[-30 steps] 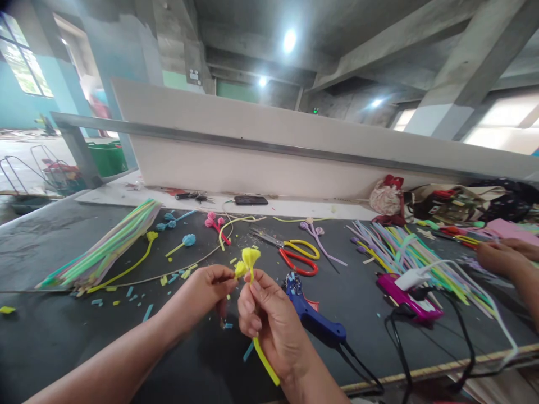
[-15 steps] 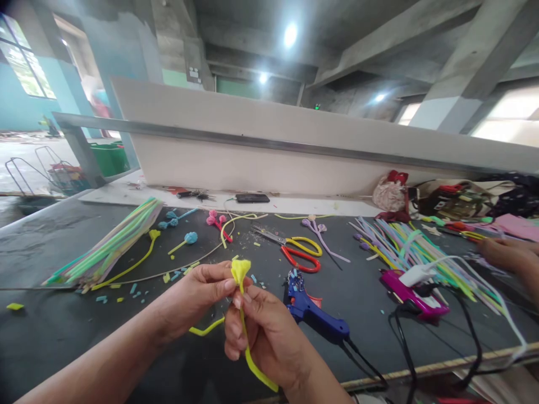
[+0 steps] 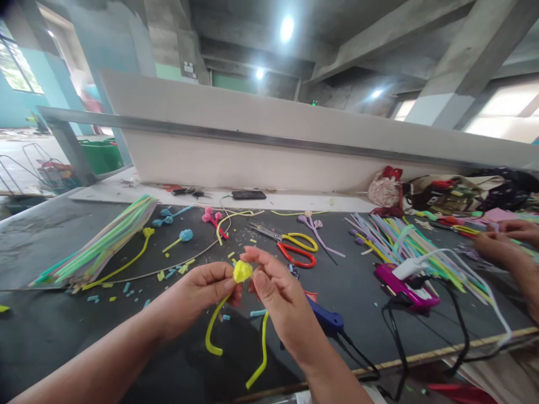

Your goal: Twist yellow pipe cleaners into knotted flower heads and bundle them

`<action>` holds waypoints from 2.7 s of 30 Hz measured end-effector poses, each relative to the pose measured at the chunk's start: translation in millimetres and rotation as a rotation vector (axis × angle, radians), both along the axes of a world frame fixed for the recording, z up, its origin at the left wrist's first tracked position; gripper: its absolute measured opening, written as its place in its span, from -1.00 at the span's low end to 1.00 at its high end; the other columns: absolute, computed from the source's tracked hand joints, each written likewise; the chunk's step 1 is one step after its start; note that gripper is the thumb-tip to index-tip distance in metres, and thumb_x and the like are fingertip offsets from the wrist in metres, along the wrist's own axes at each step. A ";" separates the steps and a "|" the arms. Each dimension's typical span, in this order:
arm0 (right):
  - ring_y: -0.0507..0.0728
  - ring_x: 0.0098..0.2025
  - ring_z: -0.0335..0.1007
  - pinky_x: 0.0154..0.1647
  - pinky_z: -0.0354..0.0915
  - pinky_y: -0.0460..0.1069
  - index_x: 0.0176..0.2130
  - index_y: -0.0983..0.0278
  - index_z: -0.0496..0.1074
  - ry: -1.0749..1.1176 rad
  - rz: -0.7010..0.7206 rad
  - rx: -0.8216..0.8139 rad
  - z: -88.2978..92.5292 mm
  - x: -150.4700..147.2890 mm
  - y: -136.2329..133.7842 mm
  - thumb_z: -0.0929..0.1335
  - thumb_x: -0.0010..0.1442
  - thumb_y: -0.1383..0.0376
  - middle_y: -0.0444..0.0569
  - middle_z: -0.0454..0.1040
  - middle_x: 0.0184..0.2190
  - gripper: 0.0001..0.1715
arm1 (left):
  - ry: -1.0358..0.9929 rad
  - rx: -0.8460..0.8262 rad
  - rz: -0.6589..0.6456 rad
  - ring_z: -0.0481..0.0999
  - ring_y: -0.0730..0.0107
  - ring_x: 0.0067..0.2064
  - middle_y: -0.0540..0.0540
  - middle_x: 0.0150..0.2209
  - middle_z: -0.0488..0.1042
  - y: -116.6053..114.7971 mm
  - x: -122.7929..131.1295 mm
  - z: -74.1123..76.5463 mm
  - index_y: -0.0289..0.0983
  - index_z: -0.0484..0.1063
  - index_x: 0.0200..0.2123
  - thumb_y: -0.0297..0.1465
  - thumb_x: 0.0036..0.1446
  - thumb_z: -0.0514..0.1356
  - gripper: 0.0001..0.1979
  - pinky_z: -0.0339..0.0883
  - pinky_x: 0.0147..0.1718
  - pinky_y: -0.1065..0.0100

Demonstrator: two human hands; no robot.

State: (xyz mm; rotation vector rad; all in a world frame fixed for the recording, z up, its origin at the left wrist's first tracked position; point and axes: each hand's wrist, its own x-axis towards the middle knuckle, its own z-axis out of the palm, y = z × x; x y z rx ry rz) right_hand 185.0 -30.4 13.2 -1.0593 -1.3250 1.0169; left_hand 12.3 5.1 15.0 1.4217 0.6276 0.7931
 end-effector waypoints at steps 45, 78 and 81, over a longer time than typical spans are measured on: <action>-0.05 -0.54 0.25 -0.54 0.19 -0.15 -0.37 0.22 0.47 0.293 -0.070 -0.038 -17.8 -25.3 -0.9 0.45 0.03 0.22 -0.19 0.41 -0.56 -0.86 | 0.322 0.487 0.184 0.34 0.54 -0.54 0.03 -0.59 0.40 -9.4 10.0 -6.5 -0.31 0.38 -0.57 -0.48 0.08 0.01 -0.76 0.15 -0.53 0.52; -0.01 -0.59 0.24 -0.59 0.19 -0.11 -0.48 0.28 0.43 0.005 -0.290 -0.102 -1.5 -26.4 0.0 0.41 -0.04 0.24 -0.15 0.40 -0.60 -0.85 | 0.009 -0.026 0.075 0.21 0.59 -0.67 0.13 -0.72 0.19 -6.9 20.7 -16.1 -0.27 0.22 -0.61 -0.39 0.09 0.02 -0.77 0.27 -0.59 0.50; -0.01 -0.61 0.22 -0.61 0.17 -0.11 -0.50 0.28 0.42 -0.118 -0.319 -0.089 1.9 -24.5 1.2 0.40 -0.03 0.24 -0.17 0.38 -0.63 -0.85 | 0.125 0.044 0.065 0.28 0.56 -0.66 0.09 -0.69 0.24 -7.3 20.5 -16.1 -0.27 0.21 -0.61 -0.36 0.13 -0.02 -0.72 0.23 -0.62 0.51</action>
